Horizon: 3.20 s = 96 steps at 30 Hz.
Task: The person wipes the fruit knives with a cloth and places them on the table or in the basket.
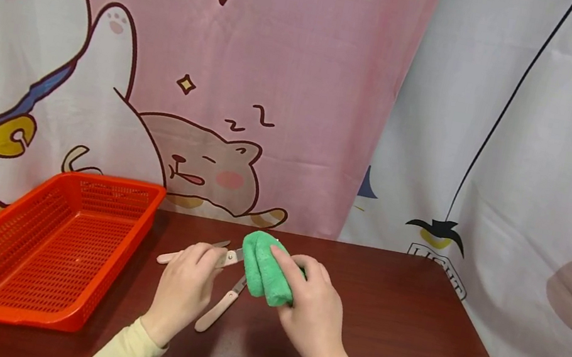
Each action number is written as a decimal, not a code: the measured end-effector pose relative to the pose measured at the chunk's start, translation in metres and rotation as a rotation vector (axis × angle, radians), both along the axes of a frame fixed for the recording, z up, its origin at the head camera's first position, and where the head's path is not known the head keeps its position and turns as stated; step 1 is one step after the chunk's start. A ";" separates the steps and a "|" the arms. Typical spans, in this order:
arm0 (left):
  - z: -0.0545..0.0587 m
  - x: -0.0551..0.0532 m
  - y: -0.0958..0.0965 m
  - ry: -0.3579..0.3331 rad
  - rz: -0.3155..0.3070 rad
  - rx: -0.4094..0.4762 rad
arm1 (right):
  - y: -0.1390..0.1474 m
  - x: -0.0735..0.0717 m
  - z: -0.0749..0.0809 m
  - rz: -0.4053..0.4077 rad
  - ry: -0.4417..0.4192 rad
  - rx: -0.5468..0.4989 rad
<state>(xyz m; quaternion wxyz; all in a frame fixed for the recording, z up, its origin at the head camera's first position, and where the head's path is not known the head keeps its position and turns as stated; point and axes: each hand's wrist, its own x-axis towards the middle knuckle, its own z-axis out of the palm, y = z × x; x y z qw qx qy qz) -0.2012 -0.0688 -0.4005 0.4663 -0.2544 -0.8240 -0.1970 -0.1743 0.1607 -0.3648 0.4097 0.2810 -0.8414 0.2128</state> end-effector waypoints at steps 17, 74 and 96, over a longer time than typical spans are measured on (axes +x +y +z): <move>0.002 0.002 0.004 0.015 0.028 -0.021 | -0.013 0.000 -0.011 0.049 0.001 0.027; 0.005 0.002 0.000 0.029 -0.032 0.035 | 0.023 -0.016 -0.006 -0.138 -0.093 -0.018; 0.007 0.003 -0.007 -0.053 0.017 0.015 | 0.034 -0.016 0.000 -0.155 -0.085 -0.034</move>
